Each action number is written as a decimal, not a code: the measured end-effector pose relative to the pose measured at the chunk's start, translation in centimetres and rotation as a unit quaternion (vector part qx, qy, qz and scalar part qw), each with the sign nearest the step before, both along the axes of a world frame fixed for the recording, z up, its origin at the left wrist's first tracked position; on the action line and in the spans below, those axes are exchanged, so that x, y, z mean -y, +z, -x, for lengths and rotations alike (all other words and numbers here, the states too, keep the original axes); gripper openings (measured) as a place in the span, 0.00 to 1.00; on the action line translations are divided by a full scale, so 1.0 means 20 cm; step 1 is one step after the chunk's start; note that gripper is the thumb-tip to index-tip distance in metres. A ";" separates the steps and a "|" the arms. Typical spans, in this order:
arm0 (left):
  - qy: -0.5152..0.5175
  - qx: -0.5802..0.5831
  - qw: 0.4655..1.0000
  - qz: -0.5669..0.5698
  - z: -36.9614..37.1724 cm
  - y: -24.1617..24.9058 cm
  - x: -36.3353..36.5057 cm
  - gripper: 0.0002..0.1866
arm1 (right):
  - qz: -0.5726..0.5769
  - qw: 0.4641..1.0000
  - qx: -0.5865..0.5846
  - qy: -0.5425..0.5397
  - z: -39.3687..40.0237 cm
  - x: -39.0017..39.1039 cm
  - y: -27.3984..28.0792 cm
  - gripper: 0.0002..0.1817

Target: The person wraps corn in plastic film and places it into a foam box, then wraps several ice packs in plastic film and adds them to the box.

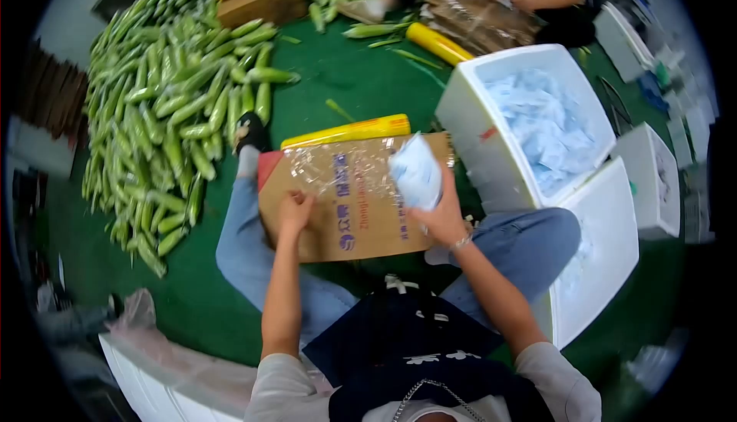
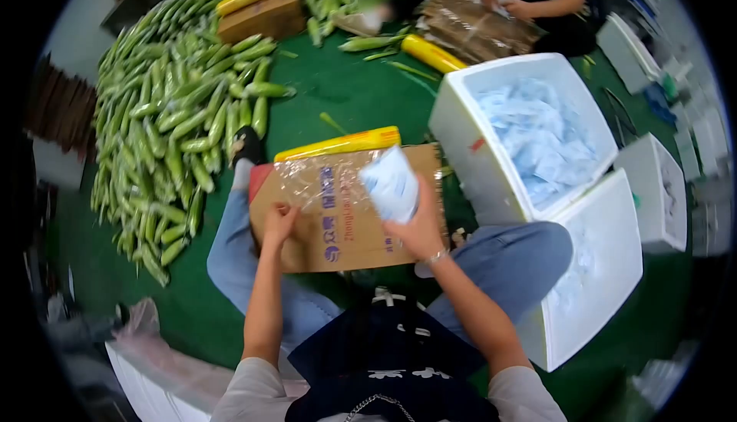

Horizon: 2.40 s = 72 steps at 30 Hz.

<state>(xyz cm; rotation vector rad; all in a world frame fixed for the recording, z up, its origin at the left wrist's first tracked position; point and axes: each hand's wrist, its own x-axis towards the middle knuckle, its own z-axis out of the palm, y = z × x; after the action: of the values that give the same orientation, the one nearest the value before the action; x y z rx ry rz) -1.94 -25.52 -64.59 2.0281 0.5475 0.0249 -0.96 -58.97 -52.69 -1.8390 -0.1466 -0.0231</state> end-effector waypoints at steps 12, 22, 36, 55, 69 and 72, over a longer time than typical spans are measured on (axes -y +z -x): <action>-0.022 -0.123 0.964 -0.235 -0.14 0.05 0.06 0.21 | 0.327 0.929 0.157 0.070 -0.52 -0.56 -0.42 0.54; -0.074 0.065 0.957 0.274 -0.45 0.24 0.09 0.17 | 0.358 0.892 0.080 0.265 -0.57 -0.55 -0.46 0.56; -0.521 0.228 0.747 -0.344 -0.58 0.35 0.08 0.44 | 0.145 0.989 -0.012 -0.035 -0.14 -0.39 -0.44 0.46; -0.504 0.178 0.779 -0.329 -0.50 0.50 0.16 0.40 | 0.044 0.930 0.365 -0.019 -0.04 0.71 1.90 0.21; -0.503 0.164 0.772 -0.353 -0.56 0.46 0.15 0.39 | 0.245 0.726 0.609 -0.204 0.13 0.76 2.79 0.20; -0.508 0.192 0.764 -0.349 -0.56 0.44 0.14 0.39 | 0.253 0.721 0.609 -0.213 0.13 0.79 2.80 0.20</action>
<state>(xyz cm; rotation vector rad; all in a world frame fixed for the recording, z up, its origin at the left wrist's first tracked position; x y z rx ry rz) 9.23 -28.42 -55.74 2.6817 -1.0170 -0.0145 -3.48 -74.69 3.36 -2.0565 -0.6928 -1.6924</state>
